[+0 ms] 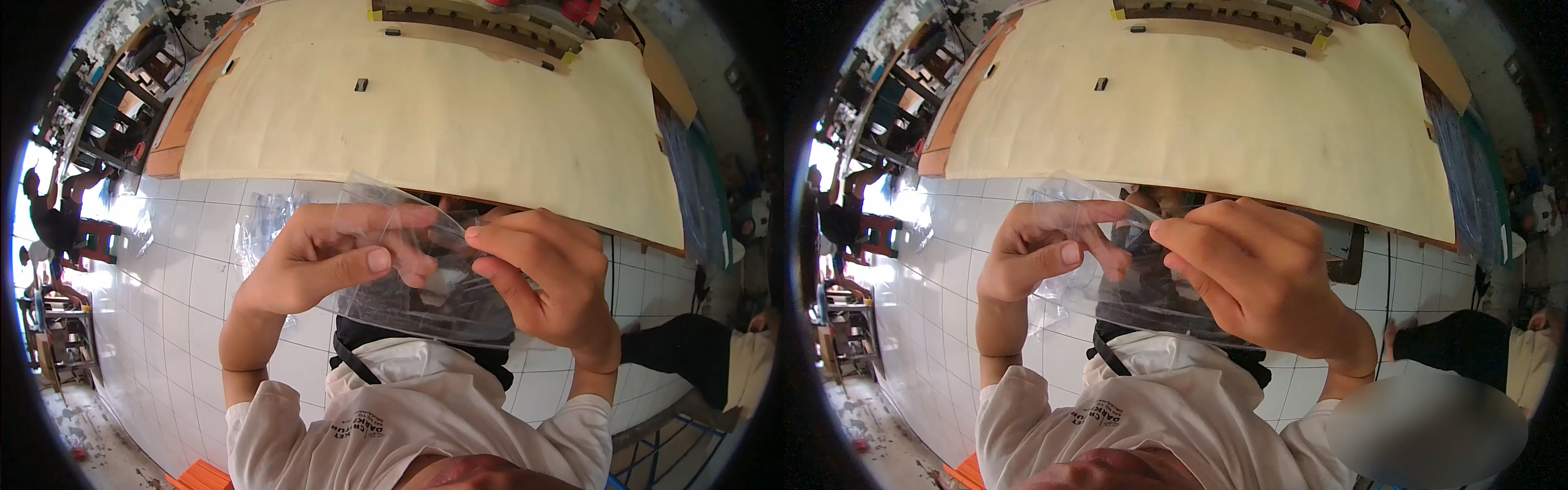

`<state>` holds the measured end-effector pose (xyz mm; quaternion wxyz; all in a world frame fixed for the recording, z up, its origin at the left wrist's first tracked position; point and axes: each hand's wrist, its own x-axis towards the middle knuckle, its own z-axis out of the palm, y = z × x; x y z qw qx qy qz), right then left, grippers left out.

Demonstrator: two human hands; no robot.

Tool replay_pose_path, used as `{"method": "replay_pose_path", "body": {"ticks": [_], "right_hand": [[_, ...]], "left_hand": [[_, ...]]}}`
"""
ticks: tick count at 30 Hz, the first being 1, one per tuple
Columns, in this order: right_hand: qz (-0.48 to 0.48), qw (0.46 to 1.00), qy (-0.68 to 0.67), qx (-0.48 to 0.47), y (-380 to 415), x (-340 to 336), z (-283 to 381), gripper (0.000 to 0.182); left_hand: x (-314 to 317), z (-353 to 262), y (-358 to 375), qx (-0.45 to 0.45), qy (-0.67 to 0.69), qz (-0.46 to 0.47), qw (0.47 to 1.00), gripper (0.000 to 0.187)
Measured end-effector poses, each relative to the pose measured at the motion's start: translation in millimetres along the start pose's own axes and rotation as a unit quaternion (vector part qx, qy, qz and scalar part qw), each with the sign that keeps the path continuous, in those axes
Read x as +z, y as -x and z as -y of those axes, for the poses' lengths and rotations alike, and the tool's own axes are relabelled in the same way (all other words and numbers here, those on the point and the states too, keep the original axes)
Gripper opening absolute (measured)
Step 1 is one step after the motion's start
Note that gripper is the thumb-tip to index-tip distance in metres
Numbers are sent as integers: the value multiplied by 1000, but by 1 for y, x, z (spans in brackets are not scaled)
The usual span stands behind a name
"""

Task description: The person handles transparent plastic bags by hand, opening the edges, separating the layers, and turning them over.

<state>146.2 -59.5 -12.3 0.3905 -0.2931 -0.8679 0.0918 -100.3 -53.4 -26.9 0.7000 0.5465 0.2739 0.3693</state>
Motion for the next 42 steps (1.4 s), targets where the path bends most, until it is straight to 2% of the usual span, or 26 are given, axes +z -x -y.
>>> {"method": "replay_pose_path", "body": {"ticks": [8, 9, 10, 21, 23, 26, 29, 42], "right_hand": [[-27, 1000, -11, -2, -2, 0, -1, 24], [-27, 1000, -11, -2, -2, 0, 0, 24], [-22, 1000, -18, 9, -1, -1, 0, 23], [-8, 996, -51, 72, -7, -1, 4, 17], [14, 992, -63, 112, -9, -3, 7, 16], [-5, 996, -51, 74, -8, 2, 1, 16], [19, 993, -49, 106, -9, -2, 3, 16], [13, 993, -54, 105, -10, -2, 4, 15]], "left_hand": [[0, 0, 0, 3, -4, -14, 1000, 50], [-5, 1, 0, 13, 11, 21, 1000, 44], [-7, 2, 0, 23, 25, 56, 998, 41], [-3, 2, -3, 16, 20, 60, 998, 40], [-2, 3, -4, 15, 9, 62, 998, 40], [-1, 4, -6, 33, -3, 66, 997, 40], [1, 4, -5, 24, 1, 53, 998, 39], [2, 4, -6, 21, 3, 50, 999, 38]]}}
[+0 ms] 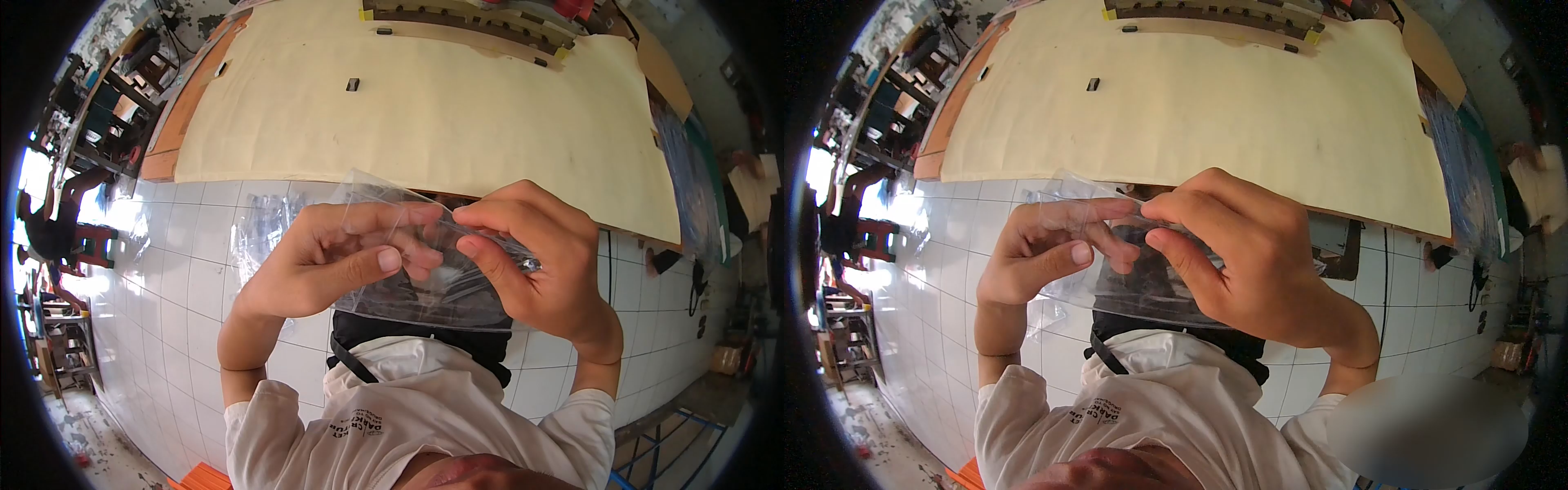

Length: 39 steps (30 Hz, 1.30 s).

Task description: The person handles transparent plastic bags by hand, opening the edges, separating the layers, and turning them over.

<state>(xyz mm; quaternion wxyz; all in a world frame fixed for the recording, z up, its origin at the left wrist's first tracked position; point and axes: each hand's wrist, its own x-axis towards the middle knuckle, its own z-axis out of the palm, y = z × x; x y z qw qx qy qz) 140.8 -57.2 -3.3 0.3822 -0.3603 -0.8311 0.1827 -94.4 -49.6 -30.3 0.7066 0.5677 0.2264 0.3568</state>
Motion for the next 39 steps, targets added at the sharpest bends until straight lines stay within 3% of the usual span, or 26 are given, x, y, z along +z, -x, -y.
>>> {"method": "replay_pose_path", "body": {"ticks": [17, 19, 29, 31, 39], "right_hand": [[-14, 999, 42, -28, -4, 8, -3, 8], [-23, 998, 45, -35, -4, 9, -3, 8], [13, 1000, -1, 3, -2, 6, -13, 9], [3, 1000, -13, -5, -3, 9, -12, 8], [-5, 1000, 9, -3, -6, 11, -7, 8]], "left_hand": [[4, 1, 0, 8, -10, 14, 1000, 38], [10, -2, 0, -22, -13, -48, 999, 45], [3, 1, 3, -17, -12, -62, 998, 44], [-3, 5, 3, 9, -2, -19, 1000, 38], [3, 3, 3, -7, -14, -16, 1000, 38]]}}
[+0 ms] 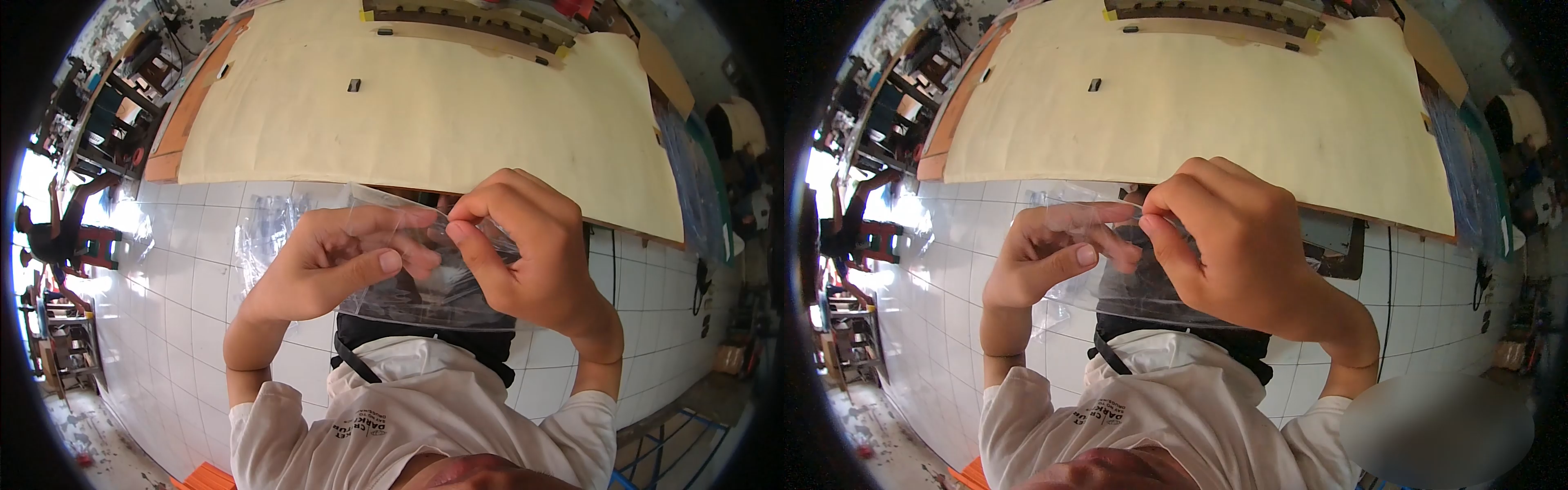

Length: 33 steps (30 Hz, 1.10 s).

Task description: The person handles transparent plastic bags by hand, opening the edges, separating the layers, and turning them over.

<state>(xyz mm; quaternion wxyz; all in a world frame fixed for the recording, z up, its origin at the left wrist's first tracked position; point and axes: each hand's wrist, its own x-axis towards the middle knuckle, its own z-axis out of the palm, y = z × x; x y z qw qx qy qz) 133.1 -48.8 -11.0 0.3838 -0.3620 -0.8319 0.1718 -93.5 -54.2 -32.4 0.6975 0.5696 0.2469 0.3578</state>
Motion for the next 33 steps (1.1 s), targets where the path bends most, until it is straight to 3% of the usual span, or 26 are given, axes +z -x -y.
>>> {"method": "replay_pose_path", "body": {"ticks": [4, 9, 14, 22, 25, 33], "right_hand": [[-14, 995, 86, -55, -3, 3, 2, 11], [-18, 991, 115, -63, -1, 8, -2, 12], [-27, 1000, 4, 7, 2, 0, -3, 9], [34, 999, 36, 13, 5, -8, -7, 12], [-49, 999, -11, -9, 3, 2, -10, 10], [-60, 984, 140, -87, 1, 4, -8, 10]], "left_hand": [[9, -2, -1, -17, -8, -55, 998, 41], [6, -1, 0, -27, -24, -53, 998, 41], [1, 1, -1, -4, -25, -7, 1000, 38], [3, -2, -4, -10, -21, -47, 999, 43], [5, -3, -4, -13, -19, -46, 999, 43], [8, -2, -7, -20, -13, -52, 998, 41]]}}
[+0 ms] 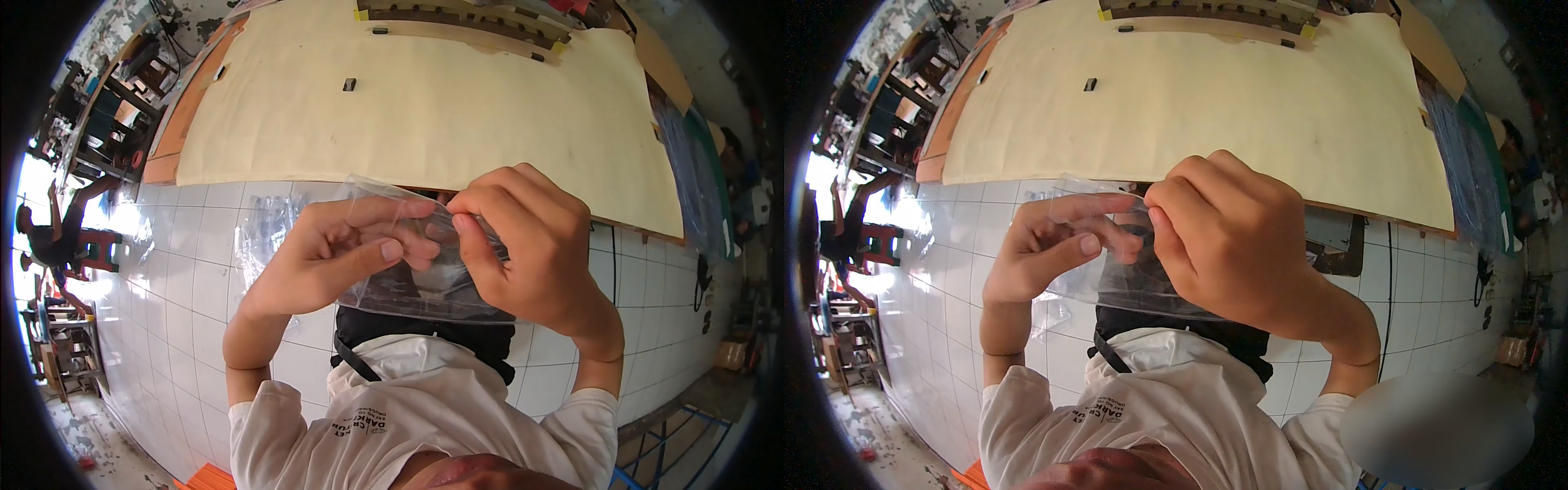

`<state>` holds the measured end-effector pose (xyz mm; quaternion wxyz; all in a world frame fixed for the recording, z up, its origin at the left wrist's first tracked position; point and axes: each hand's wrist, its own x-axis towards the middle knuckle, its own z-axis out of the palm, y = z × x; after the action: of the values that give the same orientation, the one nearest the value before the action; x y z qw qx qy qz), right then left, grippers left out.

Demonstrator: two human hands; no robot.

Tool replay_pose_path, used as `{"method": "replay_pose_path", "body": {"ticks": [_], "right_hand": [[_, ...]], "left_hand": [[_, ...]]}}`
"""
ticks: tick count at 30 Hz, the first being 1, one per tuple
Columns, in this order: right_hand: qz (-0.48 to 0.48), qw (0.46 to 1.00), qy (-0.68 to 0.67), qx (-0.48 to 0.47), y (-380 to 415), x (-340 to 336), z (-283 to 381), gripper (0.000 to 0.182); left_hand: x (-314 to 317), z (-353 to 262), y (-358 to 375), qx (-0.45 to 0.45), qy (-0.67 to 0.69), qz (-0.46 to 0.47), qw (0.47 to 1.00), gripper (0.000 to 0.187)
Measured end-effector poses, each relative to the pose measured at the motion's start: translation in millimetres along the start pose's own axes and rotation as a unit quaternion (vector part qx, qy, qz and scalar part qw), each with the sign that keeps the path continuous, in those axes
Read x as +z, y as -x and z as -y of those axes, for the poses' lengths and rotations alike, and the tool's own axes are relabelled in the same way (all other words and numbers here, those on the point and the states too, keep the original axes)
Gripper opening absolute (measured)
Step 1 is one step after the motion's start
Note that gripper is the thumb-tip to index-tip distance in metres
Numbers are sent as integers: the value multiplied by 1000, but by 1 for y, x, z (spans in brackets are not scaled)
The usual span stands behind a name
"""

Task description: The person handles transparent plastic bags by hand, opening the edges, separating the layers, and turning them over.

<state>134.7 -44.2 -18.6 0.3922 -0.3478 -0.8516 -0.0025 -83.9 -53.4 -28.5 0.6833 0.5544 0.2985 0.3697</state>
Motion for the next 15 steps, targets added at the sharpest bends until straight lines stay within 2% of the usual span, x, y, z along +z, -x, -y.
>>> {"method": "replay_pose_path", "body": {"ticks": [6, 10, 13, 15], "right_hand": [[5, 996, 87, -22, -2, 2, 5, 17], [9, 995, 97, -26, -4, 3, 6, 18], [-11, 997, 70, -10, -3, 7, 0, 18], [-38, 999, 1, 14, -2, 4, -6, 17]], "left_hand": [[3, 0, 0, -5, -14, 6, 1000, 39], [4, 1, 0, -3, -14, 11, 1000, 38], [4, -2, 1, -2, -26, 6, 1000, 38], [3, -1, 2, 1, -21, 5, 1000, 39]]}}
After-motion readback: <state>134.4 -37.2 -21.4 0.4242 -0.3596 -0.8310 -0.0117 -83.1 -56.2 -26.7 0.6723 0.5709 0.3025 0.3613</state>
